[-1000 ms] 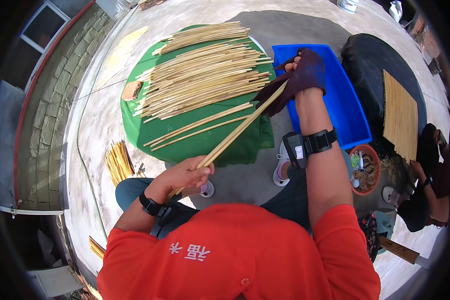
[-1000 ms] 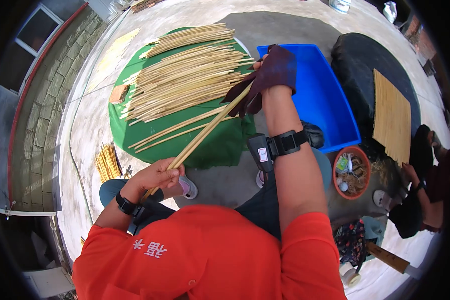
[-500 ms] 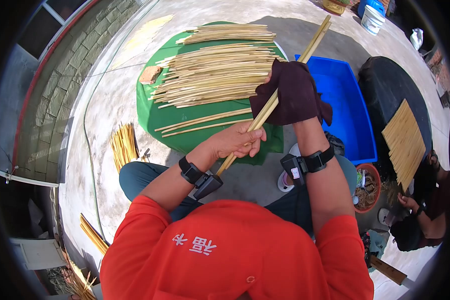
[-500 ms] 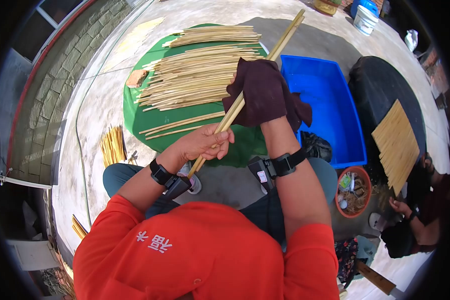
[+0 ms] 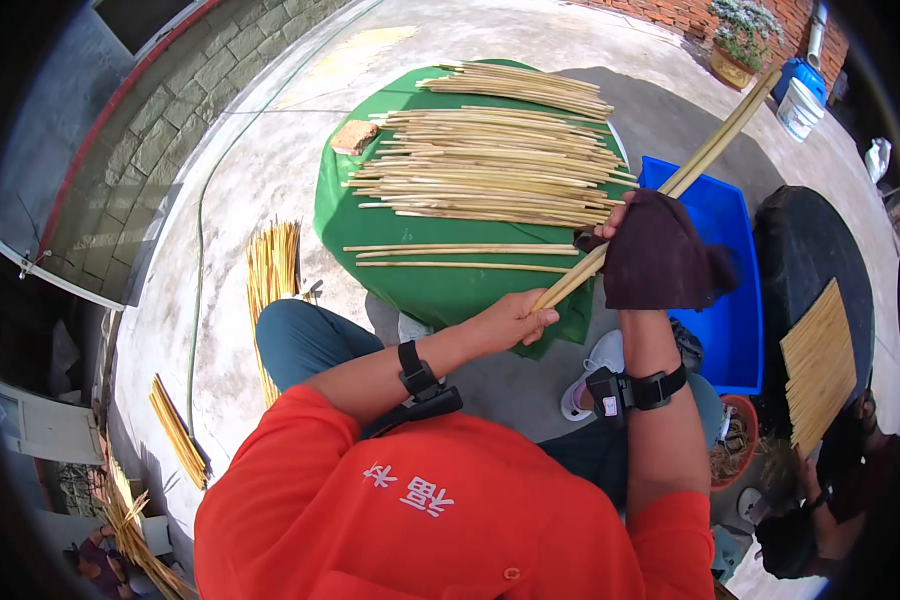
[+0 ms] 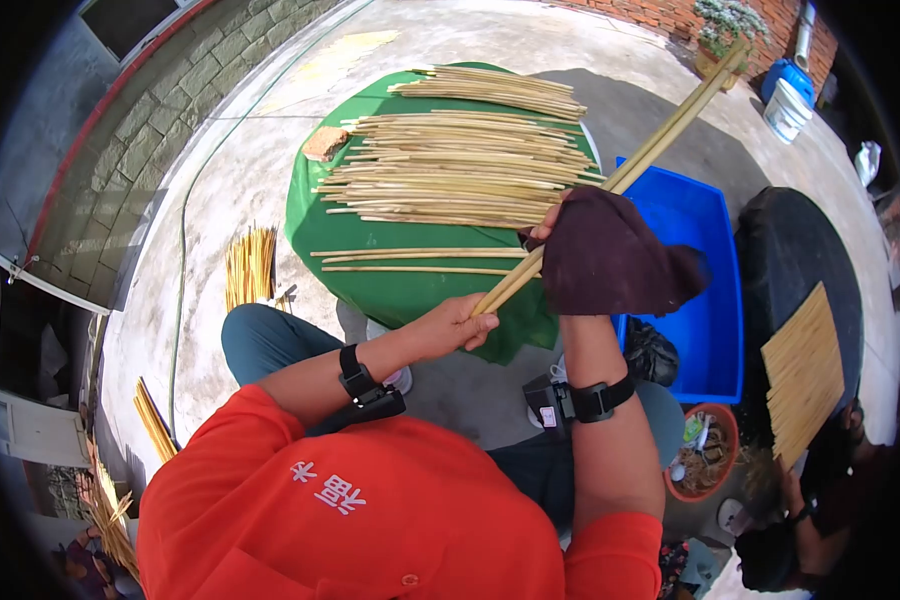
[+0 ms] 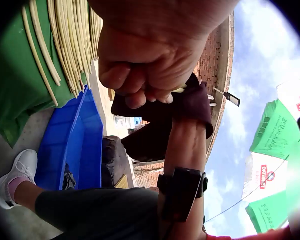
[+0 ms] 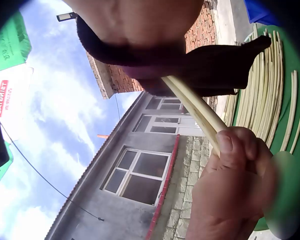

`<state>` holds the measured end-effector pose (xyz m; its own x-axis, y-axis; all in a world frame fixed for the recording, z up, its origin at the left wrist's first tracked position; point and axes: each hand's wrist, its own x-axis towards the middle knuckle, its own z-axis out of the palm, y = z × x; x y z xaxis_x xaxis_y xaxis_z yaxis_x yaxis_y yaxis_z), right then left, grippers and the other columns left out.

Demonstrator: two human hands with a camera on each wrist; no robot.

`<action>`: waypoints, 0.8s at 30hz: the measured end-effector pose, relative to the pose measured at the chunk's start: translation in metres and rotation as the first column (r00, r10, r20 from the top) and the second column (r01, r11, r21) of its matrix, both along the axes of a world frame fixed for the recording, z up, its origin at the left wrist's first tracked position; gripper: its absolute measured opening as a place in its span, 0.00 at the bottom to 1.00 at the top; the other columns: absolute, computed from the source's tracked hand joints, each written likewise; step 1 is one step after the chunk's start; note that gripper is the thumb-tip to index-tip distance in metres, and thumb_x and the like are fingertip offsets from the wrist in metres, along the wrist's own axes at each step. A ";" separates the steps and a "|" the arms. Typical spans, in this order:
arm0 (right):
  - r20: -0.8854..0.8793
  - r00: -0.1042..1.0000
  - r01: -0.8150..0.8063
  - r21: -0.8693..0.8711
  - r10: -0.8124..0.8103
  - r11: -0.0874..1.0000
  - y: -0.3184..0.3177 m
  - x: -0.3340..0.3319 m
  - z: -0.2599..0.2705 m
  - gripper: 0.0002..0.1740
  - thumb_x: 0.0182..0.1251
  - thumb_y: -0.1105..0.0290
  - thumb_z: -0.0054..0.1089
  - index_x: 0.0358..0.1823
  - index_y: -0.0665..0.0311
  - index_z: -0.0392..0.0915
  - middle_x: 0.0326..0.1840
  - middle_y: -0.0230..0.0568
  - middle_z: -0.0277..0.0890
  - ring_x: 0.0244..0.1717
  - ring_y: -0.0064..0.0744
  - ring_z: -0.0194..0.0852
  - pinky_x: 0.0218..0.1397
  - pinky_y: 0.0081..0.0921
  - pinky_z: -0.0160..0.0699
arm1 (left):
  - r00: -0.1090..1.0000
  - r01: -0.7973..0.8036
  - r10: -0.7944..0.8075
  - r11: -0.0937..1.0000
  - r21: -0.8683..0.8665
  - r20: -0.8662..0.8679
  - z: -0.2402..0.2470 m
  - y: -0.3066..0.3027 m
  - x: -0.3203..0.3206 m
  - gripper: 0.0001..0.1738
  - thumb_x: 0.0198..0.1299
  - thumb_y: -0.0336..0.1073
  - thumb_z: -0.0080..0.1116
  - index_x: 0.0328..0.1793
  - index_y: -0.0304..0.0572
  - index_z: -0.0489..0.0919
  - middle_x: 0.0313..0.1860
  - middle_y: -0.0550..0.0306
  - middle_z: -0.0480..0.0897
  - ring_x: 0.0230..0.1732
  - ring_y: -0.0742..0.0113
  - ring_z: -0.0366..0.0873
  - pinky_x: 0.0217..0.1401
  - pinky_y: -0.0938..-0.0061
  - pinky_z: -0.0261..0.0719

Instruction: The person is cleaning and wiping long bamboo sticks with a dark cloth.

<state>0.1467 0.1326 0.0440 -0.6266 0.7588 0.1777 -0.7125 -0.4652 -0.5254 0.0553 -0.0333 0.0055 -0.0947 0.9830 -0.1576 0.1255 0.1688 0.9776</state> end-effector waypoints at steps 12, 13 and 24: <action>-0.118 0.594 -0.650 0.512 -0.796 -0.561 -0.039 -0.001 0.033 0.11 0.44 0.72 0.58 0.30 0.68 0.75 0.24 0.45 0.70 0.25 0.41 0.71 0.26 0.32 0.73 | 0.967 -0.236 0.171 0.880 0.413 0.190 0.061 0.015 -0.050 0.34 0.56 0.54 0.56 0.61 0.38 0.65 0.45 0.45 0.77 0.28 0.74 0.72 0.33 0.79 0.73; -0.184 0.650 -0.621 0.430 -0.737 -0.655 -0.049 -0.002 0.034 0.06 0.44 0.74 0.57 0.24 0.69 0.74 0.23 0.46 0.69 0.26 0.40 0.73 0.27 0.30 0.76 | 0.927 -0.245 0.084 0.872 0.423 0.364 0.064 0.011 -0.055 0.30 0.57 0.54 0.54 0.57 0.39 0.67 0.43 0.44 0.77 0.23 0.77 0.67 0.27 0.83 0.70; -0.016 0.788 -0.395 0.754 -0.615 -0.525 0.021 0.027 -0.004 0.14 0.36 0.76 0.62 0.31 0.58 0.78 0.33 0.40 0.75 0.38 0.37 0.74 0.40 0.26 0.76 | 0.295 -0.847 0.346 0.527 0.076 0.891 0.005 -0.051 -0.176 0.19 0.62 0.51 0.46 0.32 0.43 0.66 0.29 0.44 0.76 0.13 0.77 0.54 0.16 0.85 0.59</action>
